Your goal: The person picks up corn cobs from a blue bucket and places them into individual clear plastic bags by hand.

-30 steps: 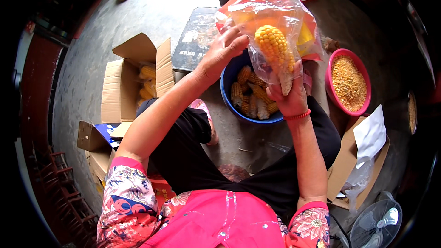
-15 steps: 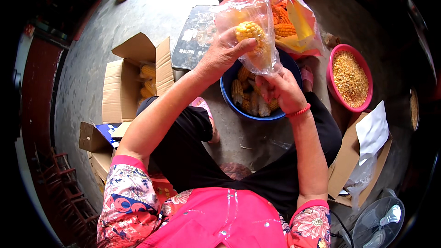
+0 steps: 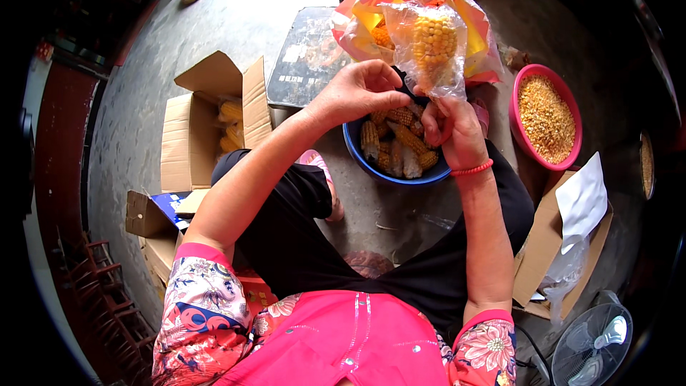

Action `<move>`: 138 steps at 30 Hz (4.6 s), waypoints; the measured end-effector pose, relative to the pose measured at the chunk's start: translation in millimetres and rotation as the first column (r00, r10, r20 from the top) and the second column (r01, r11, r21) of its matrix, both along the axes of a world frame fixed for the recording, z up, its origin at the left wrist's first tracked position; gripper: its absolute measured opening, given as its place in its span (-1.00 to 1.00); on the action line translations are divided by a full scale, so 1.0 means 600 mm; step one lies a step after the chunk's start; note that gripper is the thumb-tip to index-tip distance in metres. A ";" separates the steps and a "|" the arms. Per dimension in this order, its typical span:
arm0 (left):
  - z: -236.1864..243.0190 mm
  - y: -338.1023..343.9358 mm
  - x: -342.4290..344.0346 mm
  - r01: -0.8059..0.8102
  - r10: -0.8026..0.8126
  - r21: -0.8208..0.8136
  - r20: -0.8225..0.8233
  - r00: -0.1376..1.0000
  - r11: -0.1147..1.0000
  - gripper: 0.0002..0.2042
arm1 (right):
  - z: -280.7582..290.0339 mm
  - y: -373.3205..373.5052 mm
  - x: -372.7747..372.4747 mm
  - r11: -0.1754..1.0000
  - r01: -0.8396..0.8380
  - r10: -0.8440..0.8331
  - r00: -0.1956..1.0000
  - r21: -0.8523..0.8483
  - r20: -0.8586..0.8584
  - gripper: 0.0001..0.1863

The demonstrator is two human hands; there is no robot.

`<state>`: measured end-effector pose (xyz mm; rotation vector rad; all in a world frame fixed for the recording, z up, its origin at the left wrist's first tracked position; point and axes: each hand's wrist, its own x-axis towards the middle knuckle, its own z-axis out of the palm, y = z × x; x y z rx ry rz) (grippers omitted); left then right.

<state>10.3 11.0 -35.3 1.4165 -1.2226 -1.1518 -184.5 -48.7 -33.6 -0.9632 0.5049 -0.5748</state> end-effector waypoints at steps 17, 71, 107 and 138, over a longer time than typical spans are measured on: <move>0.014 0.018 -0.002 0.355 -0.022 -0.418 0.621 0.783 0.836 -0.86 | -0.020 -0.020 -0.013 0.981 0.153 -0.164 0.983 0.119 0.084 -0.63; 0.040 0.012 -0.013 -0.123 0.070 -0.120 -0.375 0.924 0.985 -0.44 | 0.015 0.059 0.041 0.965 -0.258 0.261 0.963 0.049 -0.071 -0.66; -0.426 0.565 0.454 -0.733 0.901 0.668 0.231 0.367 0.127 -0.72 | -0.011 0.014 0.021 0.949 -0.246 0.162 0.917 -0.197 -0.364 -0.78; 0.139 0.079 0.090 0.108 -0.005 -0.102 0.703 0.711 0.989 -0.68 | -0.063 0.015 -0.022 0.356 -0.625 -0.113 0.709 -0.694 -0.696 -0.82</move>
